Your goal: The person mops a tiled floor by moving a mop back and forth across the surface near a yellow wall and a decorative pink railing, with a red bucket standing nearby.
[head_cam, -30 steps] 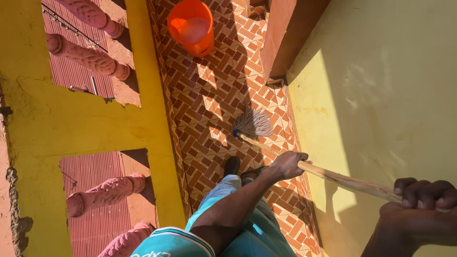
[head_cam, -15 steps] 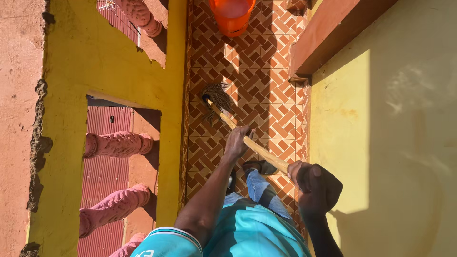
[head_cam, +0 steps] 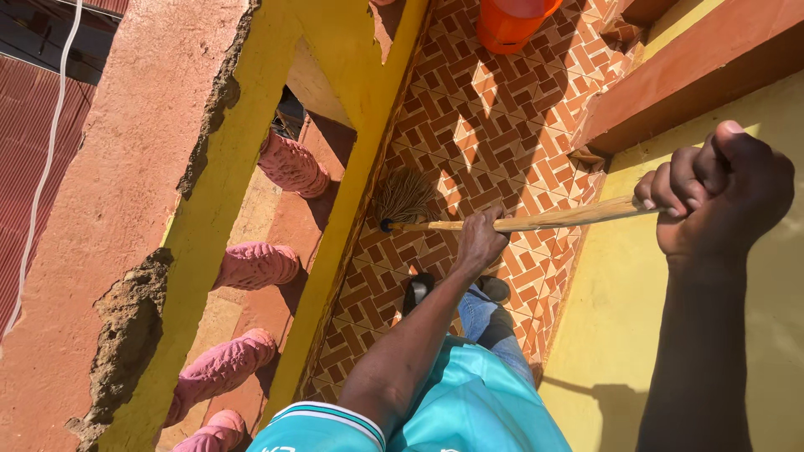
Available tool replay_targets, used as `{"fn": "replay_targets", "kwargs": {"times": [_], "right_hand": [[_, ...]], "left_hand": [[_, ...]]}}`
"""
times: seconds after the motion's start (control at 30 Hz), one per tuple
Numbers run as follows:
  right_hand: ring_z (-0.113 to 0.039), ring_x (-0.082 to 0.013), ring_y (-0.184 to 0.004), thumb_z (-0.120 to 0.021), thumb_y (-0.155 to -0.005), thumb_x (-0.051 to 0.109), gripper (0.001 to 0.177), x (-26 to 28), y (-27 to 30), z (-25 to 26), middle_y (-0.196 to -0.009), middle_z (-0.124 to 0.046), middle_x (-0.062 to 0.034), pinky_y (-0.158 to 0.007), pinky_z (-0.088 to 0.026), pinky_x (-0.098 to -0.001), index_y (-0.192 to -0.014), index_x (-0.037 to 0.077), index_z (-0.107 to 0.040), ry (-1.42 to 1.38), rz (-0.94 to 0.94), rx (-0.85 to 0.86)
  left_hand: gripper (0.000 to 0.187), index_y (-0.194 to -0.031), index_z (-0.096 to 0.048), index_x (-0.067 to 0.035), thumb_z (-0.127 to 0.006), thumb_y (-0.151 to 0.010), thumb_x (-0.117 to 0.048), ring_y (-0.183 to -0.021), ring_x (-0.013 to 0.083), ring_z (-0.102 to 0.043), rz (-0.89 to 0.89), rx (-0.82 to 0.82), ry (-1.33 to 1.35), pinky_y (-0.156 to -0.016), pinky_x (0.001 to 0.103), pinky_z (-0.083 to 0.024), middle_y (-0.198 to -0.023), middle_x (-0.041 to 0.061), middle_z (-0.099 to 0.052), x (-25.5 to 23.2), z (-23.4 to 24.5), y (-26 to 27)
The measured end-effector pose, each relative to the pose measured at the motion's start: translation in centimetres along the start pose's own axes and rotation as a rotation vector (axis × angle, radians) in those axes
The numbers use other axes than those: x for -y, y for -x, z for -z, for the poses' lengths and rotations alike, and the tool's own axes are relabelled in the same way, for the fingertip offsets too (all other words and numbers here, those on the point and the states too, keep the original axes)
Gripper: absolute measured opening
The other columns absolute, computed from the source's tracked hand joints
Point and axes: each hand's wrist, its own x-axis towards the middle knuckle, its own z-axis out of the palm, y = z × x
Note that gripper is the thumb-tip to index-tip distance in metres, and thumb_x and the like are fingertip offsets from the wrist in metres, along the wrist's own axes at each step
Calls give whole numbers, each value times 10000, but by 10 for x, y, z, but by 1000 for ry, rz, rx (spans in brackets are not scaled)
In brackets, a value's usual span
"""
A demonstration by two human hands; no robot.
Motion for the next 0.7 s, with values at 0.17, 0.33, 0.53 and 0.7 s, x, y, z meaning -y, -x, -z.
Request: {"fn": "replay_targets", "kwargs": {"times": [0.17,0.33,0.53,0.7], "right_hand": [[-203,-147,-385,-462,-1088,242,527,-25,7,-6,-462,-212,4,-556,-329,-398,-600,171,-279,-40,-171,73],[-231,-162,-431,-469,-1064,213,481,-26,35,-33,-505,-222,-13,-559,-365,-410,-624,175,-281,-12,-185,9],[-270,-142,-438,-466,-1099,181,528,3,77,-82,-494,-273,-30,-609,-399,-431,-594,92,-339,13,1,142],[-351,-178,-542,-482,-1020,102,399,6,118,-127,-571,-386,-57,-581,-371,-365,-637,23,-406,135,88,344]], "left_hand": [[304,-923,-727,-80,-667,-940,-377,-832,420,-664,231,86,-105,-835,520,-517,-836,244,-690,17,12,50],[272,-853,-754,-102,-747,-736,-347,-739,392,-649,106,4,-172,-759,486,-473,-729,201,-689,26,26,73],[239,-794,-659,-92,-638,-923,-292,-614,354,-601,17,-136,-165,-798,459,-453,-621,142,-623,28,45,70],[361,-674,-522,-78,-600,-990,-234,-583,351,-549,10,-410,-85,-762,459,-444,-558,120,-529,23,64,47]]}}
